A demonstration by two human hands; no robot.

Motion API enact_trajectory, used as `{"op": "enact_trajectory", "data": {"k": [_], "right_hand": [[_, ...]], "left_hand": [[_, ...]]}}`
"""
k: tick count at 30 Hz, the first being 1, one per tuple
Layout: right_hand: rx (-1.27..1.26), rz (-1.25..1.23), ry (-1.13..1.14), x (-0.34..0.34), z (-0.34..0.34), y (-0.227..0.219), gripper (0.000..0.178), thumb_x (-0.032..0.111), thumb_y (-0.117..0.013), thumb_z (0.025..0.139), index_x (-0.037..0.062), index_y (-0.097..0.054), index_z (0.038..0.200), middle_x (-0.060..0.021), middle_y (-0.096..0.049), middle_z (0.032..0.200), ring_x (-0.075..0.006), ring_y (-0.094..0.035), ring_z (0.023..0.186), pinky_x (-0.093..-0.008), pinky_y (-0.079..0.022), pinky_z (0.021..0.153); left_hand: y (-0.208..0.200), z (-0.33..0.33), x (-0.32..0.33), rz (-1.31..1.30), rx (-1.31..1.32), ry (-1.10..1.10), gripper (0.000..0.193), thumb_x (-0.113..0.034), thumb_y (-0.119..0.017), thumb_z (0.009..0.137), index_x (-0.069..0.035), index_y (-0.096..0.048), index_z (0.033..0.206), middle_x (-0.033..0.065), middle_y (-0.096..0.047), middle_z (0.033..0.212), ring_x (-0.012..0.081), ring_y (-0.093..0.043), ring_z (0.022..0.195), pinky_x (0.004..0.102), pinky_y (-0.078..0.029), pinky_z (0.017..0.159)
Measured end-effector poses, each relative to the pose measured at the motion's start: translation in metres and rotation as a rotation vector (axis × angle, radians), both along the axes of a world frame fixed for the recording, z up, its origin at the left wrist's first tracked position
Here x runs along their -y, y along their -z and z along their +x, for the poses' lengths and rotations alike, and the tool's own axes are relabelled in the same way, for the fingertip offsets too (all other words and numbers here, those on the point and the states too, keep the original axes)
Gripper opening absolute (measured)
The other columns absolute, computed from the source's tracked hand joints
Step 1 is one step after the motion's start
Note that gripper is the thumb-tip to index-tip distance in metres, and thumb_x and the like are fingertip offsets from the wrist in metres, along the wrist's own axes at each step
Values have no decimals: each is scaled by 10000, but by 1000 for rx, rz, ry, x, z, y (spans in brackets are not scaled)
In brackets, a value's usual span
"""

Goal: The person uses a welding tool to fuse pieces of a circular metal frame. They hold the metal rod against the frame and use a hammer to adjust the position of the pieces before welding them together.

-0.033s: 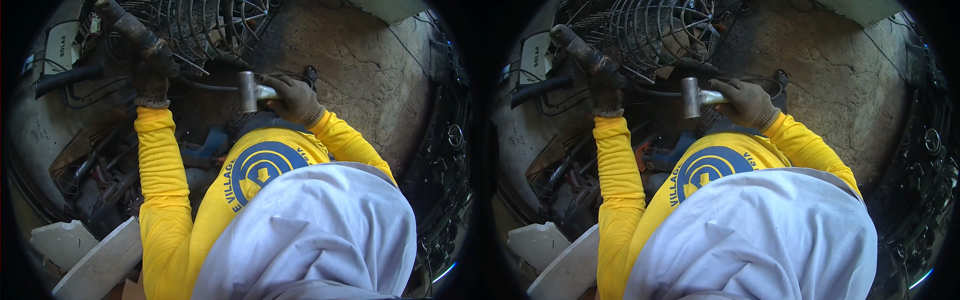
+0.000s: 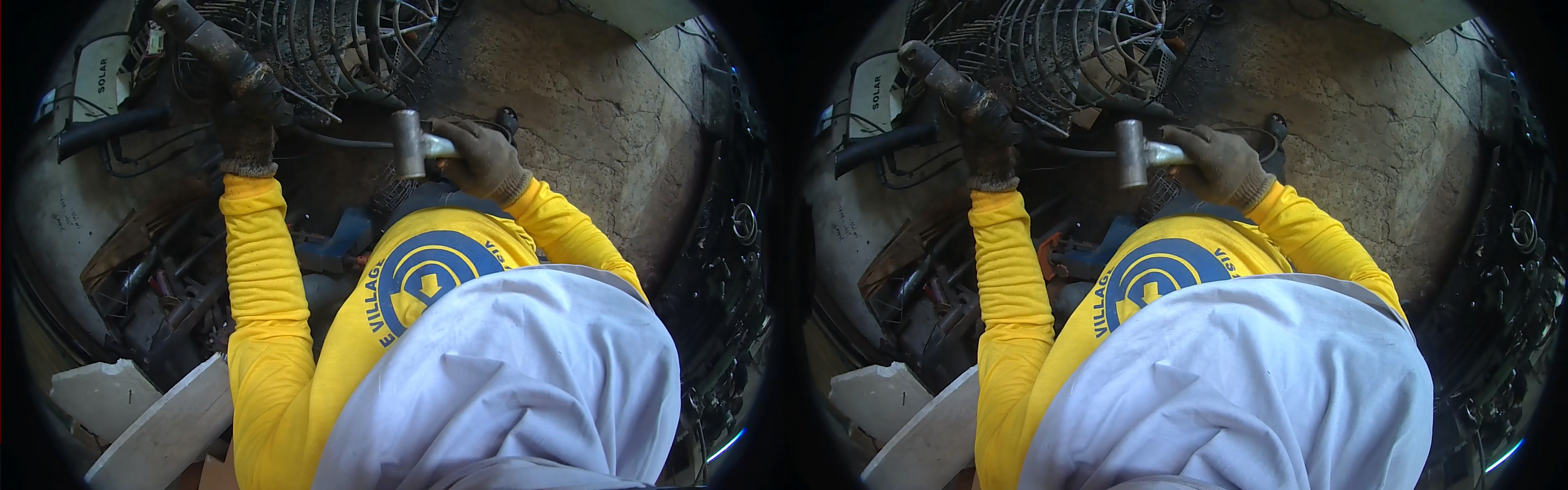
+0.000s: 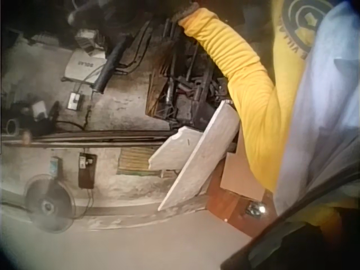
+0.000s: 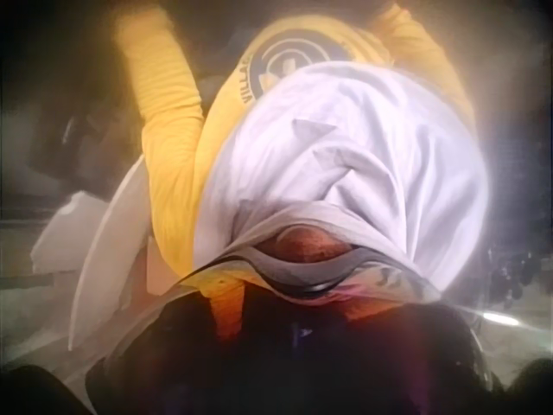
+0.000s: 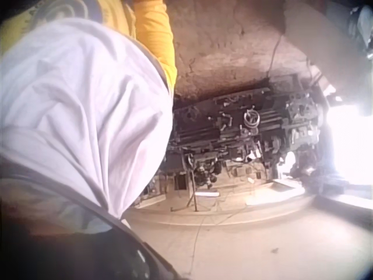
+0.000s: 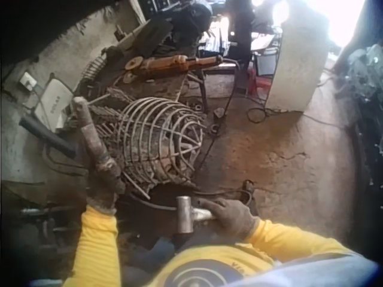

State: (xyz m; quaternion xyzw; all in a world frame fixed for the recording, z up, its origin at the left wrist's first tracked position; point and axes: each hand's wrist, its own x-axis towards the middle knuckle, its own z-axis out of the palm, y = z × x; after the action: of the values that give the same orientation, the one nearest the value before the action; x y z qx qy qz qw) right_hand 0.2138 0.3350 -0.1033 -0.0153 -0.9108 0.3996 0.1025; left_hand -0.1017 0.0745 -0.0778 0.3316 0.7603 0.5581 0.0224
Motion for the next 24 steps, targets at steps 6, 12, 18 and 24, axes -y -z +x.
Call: {"op": "enact_trajectory", "data": {"k": [6,12,18,24], "right_hand": [[173,-54,107,-4,-14,5,527,341,-720,933,115,-602,1394,-165,-721,1124,-335,-727,965,-412,-588,837],[204,-155,83,5,7,5,523,354,-706,941,91,-608,1382,-178,-721,1178,-351,-720,999,-413,-578,897],[189,-274,273,-16,28,-10,455,275,-696,973,51,-608,1358,-169,-727,1124,-281,-722,993,-382,-558,892],[90,-332,396,-97,-40,-48,398,282,-666,1003,41,-627,1317,-166,-733,1029,-269,-714,941,-370,-541,858]], "left_hand": [[-21,3,-10,-285,-308,-16,465,-169,-618,1031,-23,-487,1453,110,-648,1263,227,-647,1140,350,-533,1001],[5,-9,10,-210,-167,10,446,-137,-616,1030,-20,-495,1444,103,-635,1263,222,-637,1159,342,-516,1028],[-17,14,-29,506,591,256,235,-157,-523,1083,-64,-555,1297,60,-600,1080,185,-633,962,325,-564,803],[-54,64,-44,234,266,37,236,-146,-617,1040,-56,-562,1252,20,-595,978,152,-620,813,296,-568,709]]}}
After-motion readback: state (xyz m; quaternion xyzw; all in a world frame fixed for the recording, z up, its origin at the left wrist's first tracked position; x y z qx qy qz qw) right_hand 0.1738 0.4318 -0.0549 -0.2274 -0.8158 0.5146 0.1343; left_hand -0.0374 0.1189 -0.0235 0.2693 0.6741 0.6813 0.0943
